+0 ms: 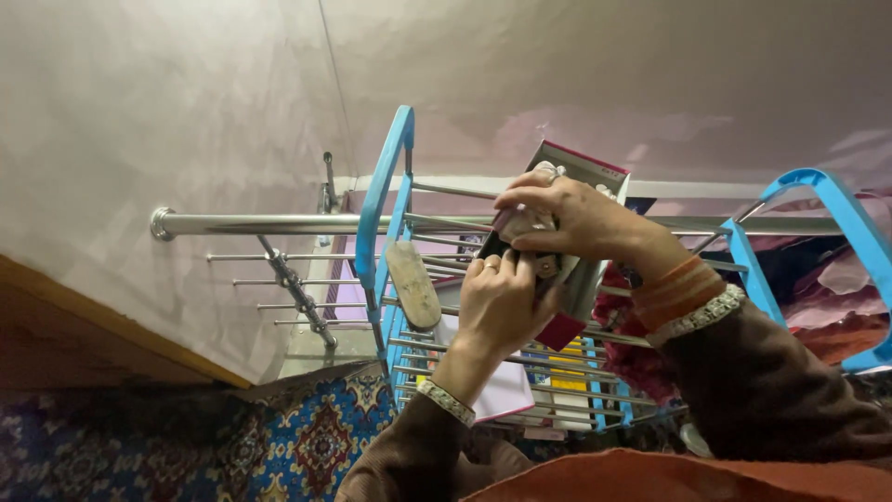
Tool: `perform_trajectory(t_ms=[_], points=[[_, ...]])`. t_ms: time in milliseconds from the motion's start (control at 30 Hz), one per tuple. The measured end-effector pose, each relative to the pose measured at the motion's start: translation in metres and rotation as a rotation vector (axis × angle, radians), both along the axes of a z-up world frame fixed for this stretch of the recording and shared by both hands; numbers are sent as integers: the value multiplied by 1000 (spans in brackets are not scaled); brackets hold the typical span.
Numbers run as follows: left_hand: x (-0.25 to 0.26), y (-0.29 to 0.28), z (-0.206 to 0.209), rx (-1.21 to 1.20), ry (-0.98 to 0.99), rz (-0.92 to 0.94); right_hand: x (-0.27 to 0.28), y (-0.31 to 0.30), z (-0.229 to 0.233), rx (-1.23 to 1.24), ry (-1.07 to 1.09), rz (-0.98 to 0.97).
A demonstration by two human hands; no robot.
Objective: Cleaning various shoes with a sponge and organizing them into boxes or onto a rack.
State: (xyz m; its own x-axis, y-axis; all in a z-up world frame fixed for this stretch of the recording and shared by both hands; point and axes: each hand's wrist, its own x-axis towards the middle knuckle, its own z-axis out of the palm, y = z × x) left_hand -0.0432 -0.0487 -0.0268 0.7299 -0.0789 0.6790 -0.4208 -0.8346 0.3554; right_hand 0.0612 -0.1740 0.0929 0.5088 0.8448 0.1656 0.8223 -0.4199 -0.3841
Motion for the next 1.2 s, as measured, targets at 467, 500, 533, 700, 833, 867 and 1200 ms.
perform_trajectory(t_ms=[467,500,533,700,833,867,1200], points=[[-7,32,-3,-86,-277,-133,-27,21,-13,-201,-104,-241],[-7,33,-2,-102,-296,-145,-30,21,-9,-252,-81,-262],[-6,35,-5,-103,-294,-145,-31,20,-8,-253,-80,-262],[-1,40,-12,-142,-296,-103,-29,3,-26,-226,-224,-70],[-2,42,-1,-261,-247,-149,-35,0,-51,-224,-296,-84],[-1,43,0,-253,-231,-160,-35,0,-53,-243,-298,-101],[-4,46,8,-210,-120,-127,-34,1,-62,-251,-232,-64]])
